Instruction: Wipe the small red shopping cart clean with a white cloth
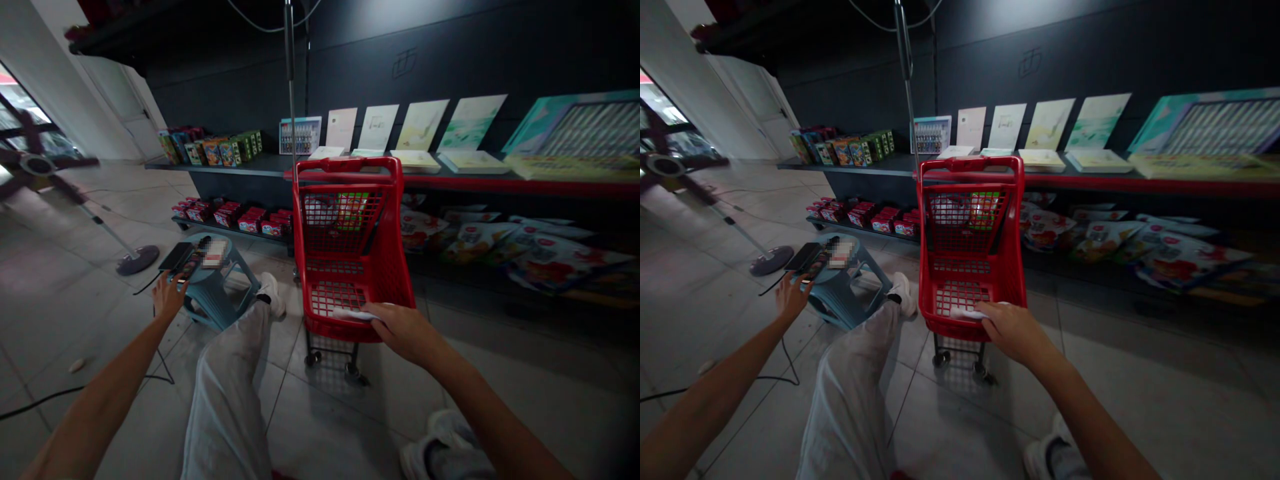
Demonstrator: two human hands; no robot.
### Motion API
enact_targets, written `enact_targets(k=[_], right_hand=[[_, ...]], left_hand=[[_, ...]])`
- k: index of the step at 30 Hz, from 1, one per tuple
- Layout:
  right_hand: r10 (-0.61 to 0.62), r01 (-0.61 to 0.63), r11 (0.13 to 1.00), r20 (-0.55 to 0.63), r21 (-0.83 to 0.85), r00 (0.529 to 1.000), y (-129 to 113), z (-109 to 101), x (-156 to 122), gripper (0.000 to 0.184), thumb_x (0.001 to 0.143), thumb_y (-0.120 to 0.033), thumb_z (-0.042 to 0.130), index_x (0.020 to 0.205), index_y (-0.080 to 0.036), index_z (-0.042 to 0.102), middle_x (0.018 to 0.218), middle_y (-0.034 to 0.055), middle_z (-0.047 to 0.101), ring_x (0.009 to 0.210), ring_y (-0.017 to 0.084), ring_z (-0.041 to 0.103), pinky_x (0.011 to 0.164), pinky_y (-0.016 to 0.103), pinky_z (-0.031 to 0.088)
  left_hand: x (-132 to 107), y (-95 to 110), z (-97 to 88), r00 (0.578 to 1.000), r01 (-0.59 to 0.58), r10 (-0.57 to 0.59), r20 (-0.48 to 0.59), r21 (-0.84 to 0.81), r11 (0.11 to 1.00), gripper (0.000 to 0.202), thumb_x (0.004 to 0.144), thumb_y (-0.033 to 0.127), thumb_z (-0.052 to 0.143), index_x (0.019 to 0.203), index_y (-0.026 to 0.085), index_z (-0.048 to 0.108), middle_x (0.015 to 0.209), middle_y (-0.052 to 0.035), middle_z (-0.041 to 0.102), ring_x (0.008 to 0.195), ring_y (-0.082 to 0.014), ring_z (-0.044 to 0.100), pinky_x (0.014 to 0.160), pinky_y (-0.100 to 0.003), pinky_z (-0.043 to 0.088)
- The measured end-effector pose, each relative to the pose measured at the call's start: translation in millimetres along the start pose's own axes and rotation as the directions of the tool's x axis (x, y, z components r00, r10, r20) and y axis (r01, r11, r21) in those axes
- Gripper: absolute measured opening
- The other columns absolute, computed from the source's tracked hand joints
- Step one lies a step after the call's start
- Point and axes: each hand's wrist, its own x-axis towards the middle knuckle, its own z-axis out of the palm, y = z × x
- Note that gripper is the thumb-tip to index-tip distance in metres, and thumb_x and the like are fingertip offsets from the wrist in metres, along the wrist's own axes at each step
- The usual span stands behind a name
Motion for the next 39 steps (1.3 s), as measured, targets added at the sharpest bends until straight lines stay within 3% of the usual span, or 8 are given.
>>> enact_targets(k=[31,36,39], right_hand=[[0.034,-0.034,0.999,0.024,0.006,0.999,-7,-8,1,0.034,0.097,-0.02,0.043,0.119,-0.023,0.07,0.109,0.0071,0.077,0.098,0.02,0.071,0.084,0.027,0.046],[0.039,-0.039,0.999,0.044,0.012,0.998,-8,-11,1,0.034,0.098,-0.02,0.043,0.12,-0.023,0.069,0.112,0.0072,0.076,0.099,0.019,0.07,0.085,0.026,0.045],[0.039,-0.04,0.999,0.046,0.023,0.998,-10,-13,-1,0.034,0.098,-0.02,0.042,0.119,-0.022,0.069,0.11,0.0078,0.076,0.101,0.02,0.07,0.087,0.027,0.046]], left_hand=[[-6,9,-11.4,0.999,-0.004,0.006,0.033,-0.048,0.999,0.053,0.102,0.047,0.04,0.145,0.021,0.057,0.159,-0.0181,0.038,0.142,-0.0362,0.04,0.111,-0.053,0.038],[-11,21,-20.7,1.0,0.005,-0.003,0.016,-0.083,0.997,0.053,0.101,0.046,0.042,0.145,0.021,0.057,0.157,-0.018,0.041,0.142,-0.0362,0.04,0.113,-0.052,0.036],[-8,42,-35.0,0.999,0.035,-0.038,-0.019,-0.134,0.99,0.051,0.101,0.041,0.043,0.146,0.02,0.056,0.156,-0.0168,0.042,0.142,-0.0342,0.041,0.115,-0.05,0.035]])
